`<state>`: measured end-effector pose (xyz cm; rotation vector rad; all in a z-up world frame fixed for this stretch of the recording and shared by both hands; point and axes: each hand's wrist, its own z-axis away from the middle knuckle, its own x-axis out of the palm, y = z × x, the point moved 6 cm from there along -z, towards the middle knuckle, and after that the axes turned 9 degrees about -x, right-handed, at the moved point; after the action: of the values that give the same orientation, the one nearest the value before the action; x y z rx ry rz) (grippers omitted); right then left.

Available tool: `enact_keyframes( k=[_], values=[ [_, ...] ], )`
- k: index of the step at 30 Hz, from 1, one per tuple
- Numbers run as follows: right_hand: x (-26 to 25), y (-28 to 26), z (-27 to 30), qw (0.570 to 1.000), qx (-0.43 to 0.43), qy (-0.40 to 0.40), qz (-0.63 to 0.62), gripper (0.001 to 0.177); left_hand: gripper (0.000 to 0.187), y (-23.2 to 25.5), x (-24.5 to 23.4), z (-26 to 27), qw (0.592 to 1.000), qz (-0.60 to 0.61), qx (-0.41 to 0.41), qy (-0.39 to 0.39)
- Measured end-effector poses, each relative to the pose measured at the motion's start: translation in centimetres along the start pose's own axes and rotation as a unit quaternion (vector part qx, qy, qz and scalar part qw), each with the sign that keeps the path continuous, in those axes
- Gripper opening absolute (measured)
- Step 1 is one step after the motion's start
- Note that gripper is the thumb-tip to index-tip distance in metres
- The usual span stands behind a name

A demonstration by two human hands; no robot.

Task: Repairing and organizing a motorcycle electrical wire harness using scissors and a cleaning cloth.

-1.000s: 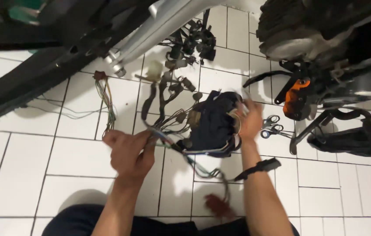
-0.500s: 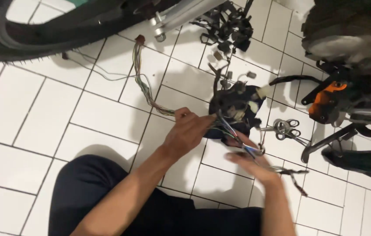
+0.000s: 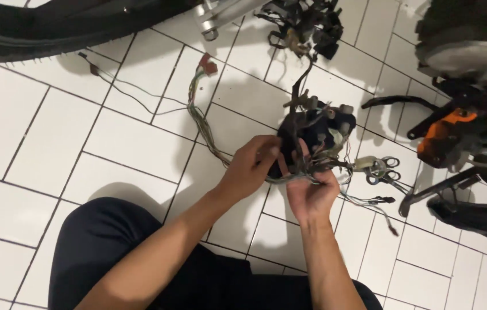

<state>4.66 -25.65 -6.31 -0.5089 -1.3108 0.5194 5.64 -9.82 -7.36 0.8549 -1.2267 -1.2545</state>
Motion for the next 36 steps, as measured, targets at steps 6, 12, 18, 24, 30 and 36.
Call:
enact_keyframes(
  k=[6,12,18,24,30,36],
  values=[
    [1.8,1.4,0.8,0.999,0.028,0.029,0.013,0.069,0.034,0.7,-0.2,-1.4,0.983,0.171,-0.017,-0.070],
    [2.3,1.7,0.4,0.997,-0.010,-0.070,0.038,0.050,0.040,0.9,-1.1,-1.8,0.969,0.239,-0.026,-0.057],
    [1.6,-0.2,-0.1,0.983,-0.072,-0.034,0.168,0.057,0.042,-1.2,-1.0,-3.1,0.945,0.303,-0.105,-0.056],
    [-0.3,0.0,-0.1,0.979,-0.087,-0.084,0.161,0.037,0.072,2.2,-0.8,-1.7,0.944,0.260,-0.164,-0.123],
    [-1.1,-0.3,-0.9,0.933,-0.086,-0.056,0.343,0.056,0.115,4.1,-1.3,-0.5,0.976,-0.122,-0.173,-0.040],
    [1.4,-3.3,0.6,0.961,-0.033,-0.010,0.274,0.076,0.084,2.2,-1.3,-1.5,0.987,0.098,-0.077,-0.102]
  ],
)
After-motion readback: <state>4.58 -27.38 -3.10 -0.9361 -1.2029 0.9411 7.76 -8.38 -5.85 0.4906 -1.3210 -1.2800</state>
